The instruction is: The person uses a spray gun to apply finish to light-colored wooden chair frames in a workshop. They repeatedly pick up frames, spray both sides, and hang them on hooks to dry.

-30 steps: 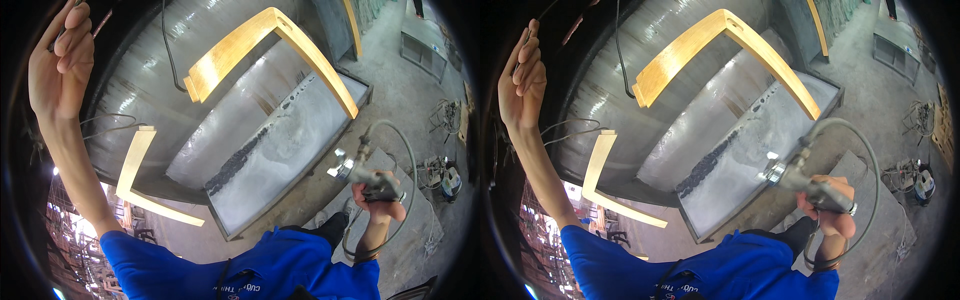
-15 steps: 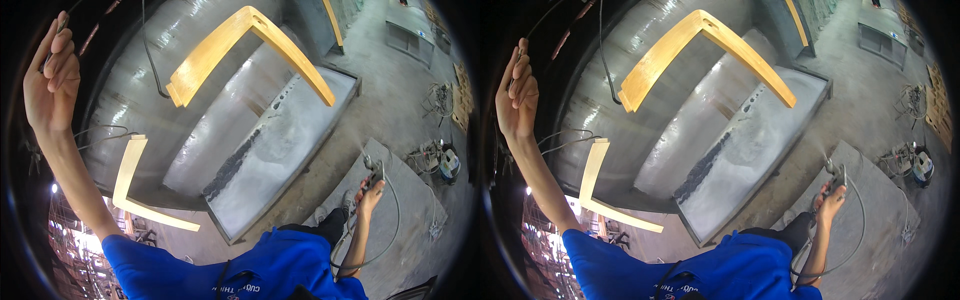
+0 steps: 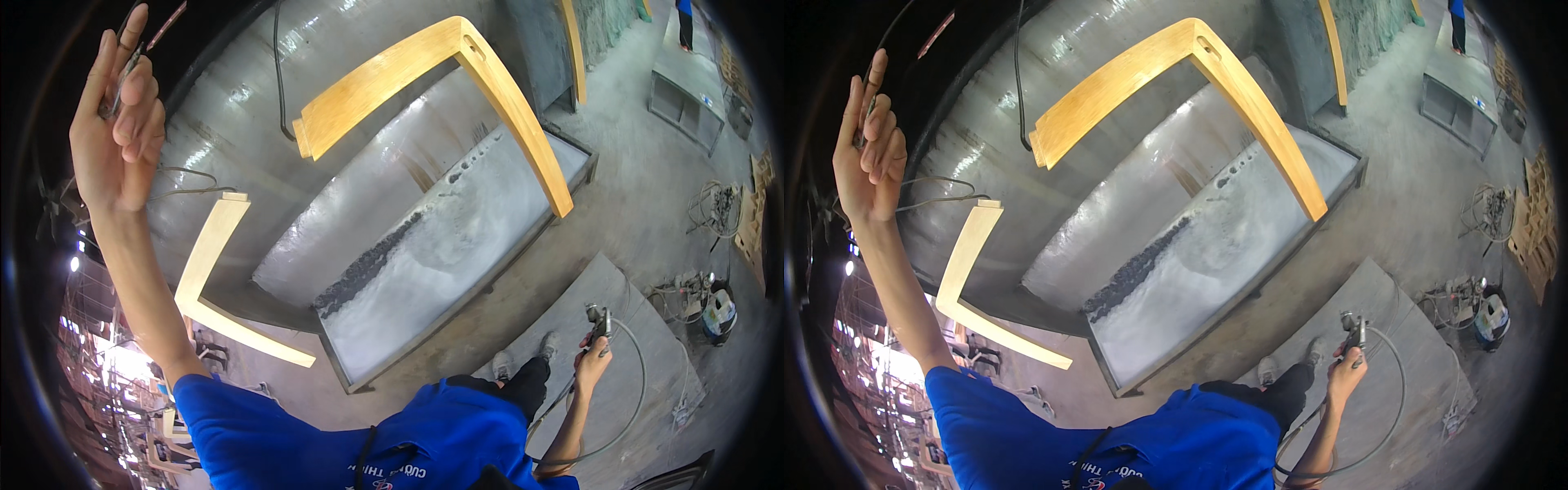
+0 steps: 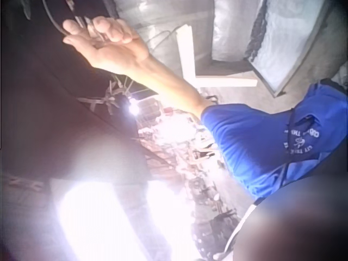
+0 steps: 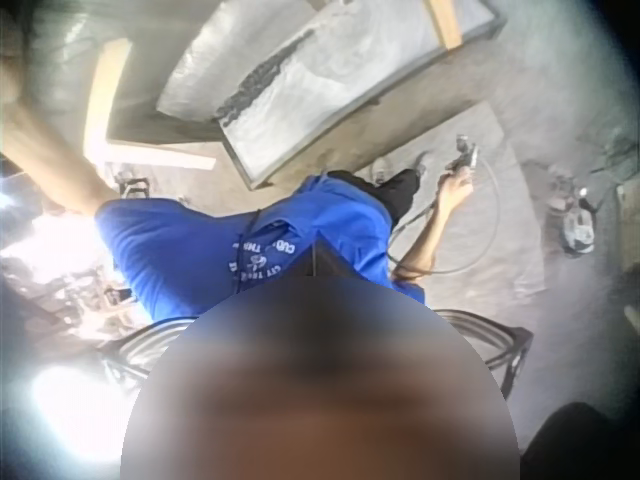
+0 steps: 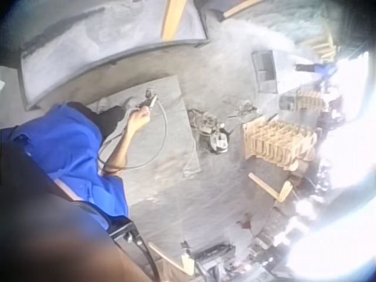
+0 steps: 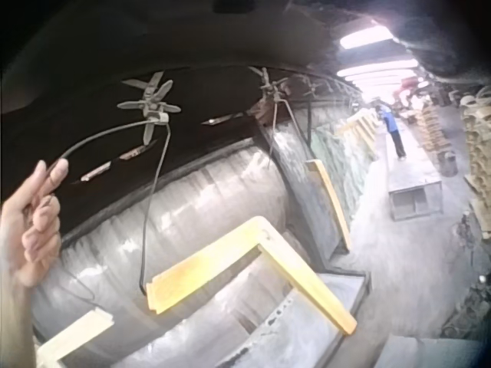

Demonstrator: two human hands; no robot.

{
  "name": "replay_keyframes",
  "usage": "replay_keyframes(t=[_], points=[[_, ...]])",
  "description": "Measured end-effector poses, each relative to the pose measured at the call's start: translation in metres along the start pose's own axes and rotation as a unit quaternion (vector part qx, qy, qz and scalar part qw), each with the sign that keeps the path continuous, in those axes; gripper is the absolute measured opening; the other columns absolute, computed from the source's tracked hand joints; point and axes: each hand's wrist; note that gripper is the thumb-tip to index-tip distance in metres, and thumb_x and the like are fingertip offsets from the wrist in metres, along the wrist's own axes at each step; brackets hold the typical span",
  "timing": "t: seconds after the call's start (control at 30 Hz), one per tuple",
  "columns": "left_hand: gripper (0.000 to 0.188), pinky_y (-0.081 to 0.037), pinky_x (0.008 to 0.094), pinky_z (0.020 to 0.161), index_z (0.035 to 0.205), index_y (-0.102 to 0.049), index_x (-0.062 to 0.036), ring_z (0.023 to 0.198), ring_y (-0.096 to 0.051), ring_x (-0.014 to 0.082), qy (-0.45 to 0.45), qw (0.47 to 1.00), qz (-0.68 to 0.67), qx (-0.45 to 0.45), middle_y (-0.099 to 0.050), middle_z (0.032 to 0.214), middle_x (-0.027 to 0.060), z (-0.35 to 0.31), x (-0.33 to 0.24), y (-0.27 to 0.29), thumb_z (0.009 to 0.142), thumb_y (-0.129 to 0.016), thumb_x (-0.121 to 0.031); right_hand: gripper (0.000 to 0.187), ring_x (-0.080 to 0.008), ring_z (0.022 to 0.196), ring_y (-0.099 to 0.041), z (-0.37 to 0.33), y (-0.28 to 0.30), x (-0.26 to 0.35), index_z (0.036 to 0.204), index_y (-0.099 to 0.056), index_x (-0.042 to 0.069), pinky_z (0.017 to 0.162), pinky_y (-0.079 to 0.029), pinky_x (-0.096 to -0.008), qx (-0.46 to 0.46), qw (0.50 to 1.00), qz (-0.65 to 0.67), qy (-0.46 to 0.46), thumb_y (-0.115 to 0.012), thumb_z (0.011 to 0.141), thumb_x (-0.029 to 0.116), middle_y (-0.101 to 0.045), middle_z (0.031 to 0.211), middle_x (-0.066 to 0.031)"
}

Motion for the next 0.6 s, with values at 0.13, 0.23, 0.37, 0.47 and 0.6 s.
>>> replay_keyframes(t=[0.13,0.23,0.37,0.47,0.6], points=[[0.048,-0.038,0.0165,0.035,0.155,-0.034,0.0044,0.042,-0.039,0.0039,0.008,0.989,0.062,-0.133,-0.048,0.07,0.0002,-0.017,0.013,0.002,0.115,-0.038,-0.022,0.066,-0.0067,0.044,-0.046,-0.004,-0.013,0.009,0.085,-0.062,0.003,0.04,-0.032,-0.0257,0.077,0.992,-0.071,0.076,-0.045,0.106,0.063,-0.053,0.065,0.0004],[0.044,-0.034,0.0183,0.037,0.148,-0.044,0.0022,0.045,-0.038,0.0034,0.009,0.983,0.119,-0.14,-0.053,0.071,0.0002,-0.025,0.031,0.009,0.112,-0.046,-0.023,0.074,-0.0068,0.048,-0.048,-0.009,-0.029,0.028,0.082,-0.062,0.001,0.043,-0.035,-0.0272,0.164,0.972,-0.103,0.13,-0.05,0.099,0.072,-0.051,0.062,0.001],[0.046,-0.035,0.0207,0.041,0.145,-0.049,0.0003,0.05,-0.044,0.0059,0.034,0.971,0.138,-0.193,-0.057,0.073,0.0012,-0.038,0.051,0.016,0.109,-0.053,-0.029,0.085,-0.0072,0.048,-0.049,-0.003,-0.051,0.078,0.095,-0.064,-0.002,0.043,-0.035,-0.0259,0.272,0.953,-0.072,0.112,-0.049,0.092,0.082,-0.059,0.071,-0.0014],[0.047,-0.044,0.0211,0.053,0.146,-0.047,0.0011,0.059,-0.054,0.008,0.069,0.981,0.102,-0.148,-0.067,0.086,0.0062,-0.043,0.063,0.017,0.109,-0.051,-0.028,0.093,-0.0072,0.054,-0.051,0.002,-0.084,0.122,0.092,-0.067,-0.002,0.047,-0.039,-0.0246,0.313,0.949,-0.001,0.048,-0.047,0.086,0.089,-0.058,0.068,0.0004],[0.054,-0.05,0.0236,0.066,0.153,-0.039,0.0023,0.073,-0.059,0.0111,0.122,0.972,0.137,-0.148,-0.071,0.117,0.0153,-0.06,0.074,0.017,0.111,-0.045,-0.03,0.096,-0.0083,0.05,-0.048,0.022,-0.124,0.176,0.103,-0.064,-0.005,0.044,-0.036,-0.024,0.419,0.906,0.02,0.055,-0.043,0.087,0.088,-0.061,0.075,-0.005]])
Point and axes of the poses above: each hand's wrist, its own z-axis towards the middle knuckle, its own y-axis out of the back of the hand, x = y × z
